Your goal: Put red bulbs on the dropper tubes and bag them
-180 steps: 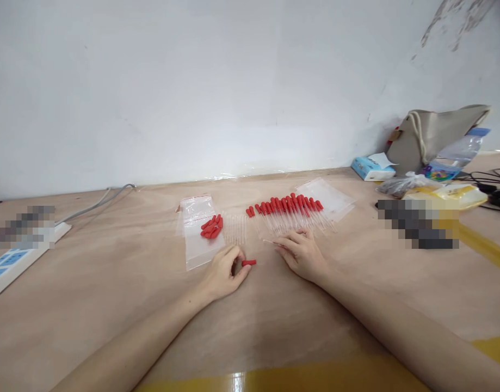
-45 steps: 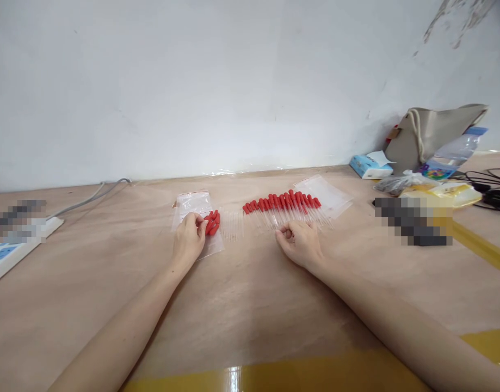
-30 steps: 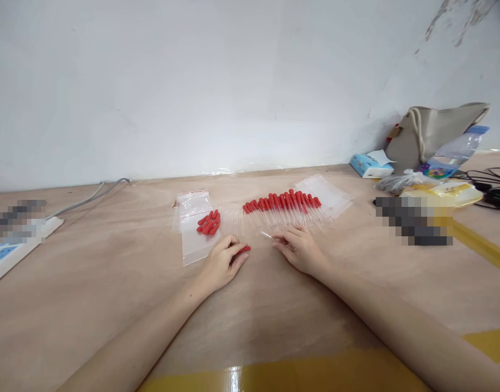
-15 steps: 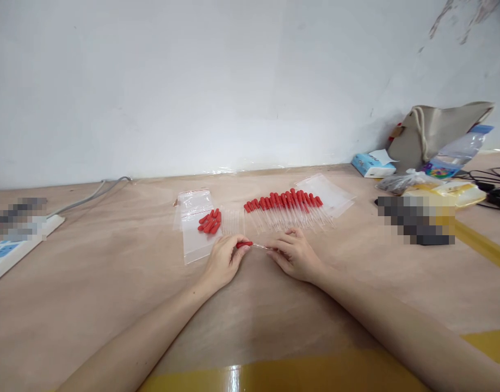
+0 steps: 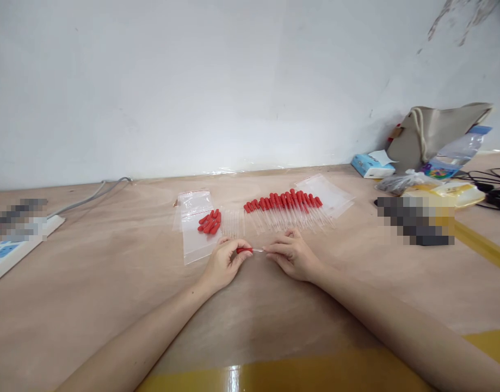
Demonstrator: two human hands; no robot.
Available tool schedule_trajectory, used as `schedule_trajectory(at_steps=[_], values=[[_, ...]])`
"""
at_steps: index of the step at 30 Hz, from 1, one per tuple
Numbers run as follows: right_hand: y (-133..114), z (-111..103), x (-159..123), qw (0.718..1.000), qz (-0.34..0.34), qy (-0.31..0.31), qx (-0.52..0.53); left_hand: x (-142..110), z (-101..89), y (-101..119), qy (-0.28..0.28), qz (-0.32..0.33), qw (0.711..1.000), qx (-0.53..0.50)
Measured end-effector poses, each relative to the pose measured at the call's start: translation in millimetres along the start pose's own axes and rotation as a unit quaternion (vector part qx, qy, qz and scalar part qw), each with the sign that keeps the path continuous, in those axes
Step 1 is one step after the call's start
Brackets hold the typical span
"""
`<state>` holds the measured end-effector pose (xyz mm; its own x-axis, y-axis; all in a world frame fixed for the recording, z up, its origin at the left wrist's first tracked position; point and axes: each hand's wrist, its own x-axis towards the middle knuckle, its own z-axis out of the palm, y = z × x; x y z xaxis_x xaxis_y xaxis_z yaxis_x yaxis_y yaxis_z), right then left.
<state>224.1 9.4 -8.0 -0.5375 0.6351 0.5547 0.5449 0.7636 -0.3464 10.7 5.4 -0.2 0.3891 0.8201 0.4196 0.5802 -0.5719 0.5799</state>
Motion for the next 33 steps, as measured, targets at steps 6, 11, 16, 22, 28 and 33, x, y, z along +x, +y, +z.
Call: schedule_trajectory(at_steps=[6,11,16,22,28,33], values=[[0,1,1,0.997,-0.018,-0.004,-0.068,0,0.9,0,-0.026,0.043,0.999,0.004],[-8,6,2,0.995,-0.019,0.011,-0.094,0,1.8,-1,-0.031,0.072,0.997,0.017],[-9,12,3,0.995,-0.017,-0.006,-0.101,-1,2.7,-3,-0.043,0.09,0.994,0.037],[-12,5,8,0.992,-0.02,-0.04,-0.117,1,-0.7,-5,-0.048,0.11,0.99,0.069],[-5,-13,22,0.982,0.127,-0.05,-0.131,1,-2.7,-11,0.055,0.022,0.995,0.085],[11,-7,53,0.936,0.324,0.012,-0.139,0,-1.2,-14,-0.019,0.002,0.996,0.083]])
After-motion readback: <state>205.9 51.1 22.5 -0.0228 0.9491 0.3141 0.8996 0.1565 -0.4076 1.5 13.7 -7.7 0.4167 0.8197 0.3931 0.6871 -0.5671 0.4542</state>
